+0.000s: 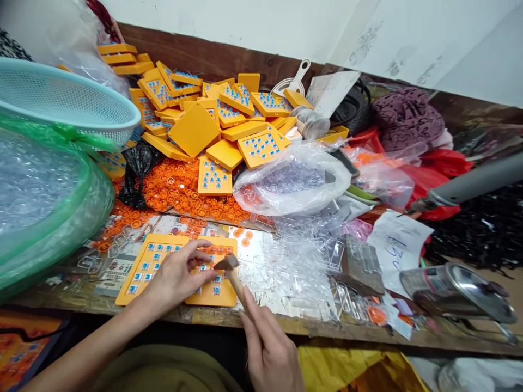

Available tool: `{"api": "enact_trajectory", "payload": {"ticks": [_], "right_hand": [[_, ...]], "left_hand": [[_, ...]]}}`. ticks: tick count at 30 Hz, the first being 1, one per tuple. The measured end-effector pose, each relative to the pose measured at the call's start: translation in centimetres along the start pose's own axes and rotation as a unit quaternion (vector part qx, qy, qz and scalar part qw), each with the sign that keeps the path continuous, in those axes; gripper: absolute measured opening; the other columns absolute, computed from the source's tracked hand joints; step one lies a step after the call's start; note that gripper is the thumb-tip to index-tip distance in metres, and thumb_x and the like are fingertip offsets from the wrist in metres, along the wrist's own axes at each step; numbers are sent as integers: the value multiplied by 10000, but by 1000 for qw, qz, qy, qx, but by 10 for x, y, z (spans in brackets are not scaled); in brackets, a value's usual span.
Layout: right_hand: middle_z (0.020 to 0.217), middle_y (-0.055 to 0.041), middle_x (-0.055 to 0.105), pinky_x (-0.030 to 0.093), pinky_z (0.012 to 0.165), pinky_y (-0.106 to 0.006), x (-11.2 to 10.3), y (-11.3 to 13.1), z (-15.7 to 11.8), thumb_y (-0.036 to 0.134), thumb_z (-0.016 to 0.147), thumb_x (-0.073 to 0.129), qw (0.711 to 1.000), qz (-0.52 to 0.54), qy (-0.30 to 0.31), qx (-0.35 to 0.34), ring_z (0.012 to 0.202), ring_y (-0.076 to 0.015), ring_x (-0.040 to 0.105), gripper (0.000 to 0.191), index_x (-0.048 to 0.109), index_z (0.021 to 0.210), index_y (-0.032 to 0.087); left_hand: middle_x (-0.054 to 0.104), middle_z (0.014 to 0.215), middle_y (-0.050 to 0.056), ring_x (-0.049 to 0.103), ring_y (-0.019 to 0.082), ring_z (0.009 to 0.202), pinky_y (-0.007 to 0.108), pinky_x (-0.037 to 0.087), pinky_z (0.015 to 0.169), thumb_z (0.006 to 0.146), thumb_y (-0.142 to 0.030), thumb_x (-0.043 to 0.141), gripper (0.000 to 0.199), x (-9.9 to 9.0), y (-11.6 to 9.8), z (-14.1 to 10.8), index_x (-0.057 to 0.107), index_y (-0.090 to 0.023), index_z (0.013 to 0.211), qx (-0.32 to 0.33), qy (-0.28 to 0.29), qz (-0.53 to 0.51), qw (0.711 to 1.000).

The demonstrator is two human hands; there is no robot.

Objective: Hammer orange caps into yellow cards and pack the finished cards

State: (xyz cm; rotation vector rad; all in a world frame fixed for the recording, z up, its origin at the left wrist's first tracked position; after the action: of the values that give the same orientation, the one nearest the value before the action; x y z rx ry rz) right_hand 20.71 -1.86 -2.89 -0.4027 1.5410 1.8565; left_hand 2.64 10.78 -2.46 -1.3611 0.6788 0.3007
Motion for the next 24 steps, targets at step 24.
{"api": "enact_trajectory", "payload": {"ticks": [24], "right_hand": [[1227,-83,632,482,961,-413,8,-26,-10,371,799,635,980,101,-64,161,1102,-285,622,441,642,1201,191]], "left_hand": [[728,906,68,642,232,890,323,485,817,762,-217,568,190,-41,33,77,746,-192,824,72,93,208,971]]}}
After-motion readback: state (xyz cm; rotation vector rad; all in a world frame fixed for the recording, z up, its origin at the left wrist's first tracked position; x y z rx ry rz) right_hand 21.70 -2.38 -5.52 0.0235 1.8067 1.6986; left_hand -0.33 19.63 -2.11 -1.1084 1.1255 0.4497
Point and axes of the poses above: each hand's wrist, its own z-axis towards the middle knuckle, its own x-axis out of the palm, y = z × x, the point moved 5 cm from there along z, towards the middle knuckle
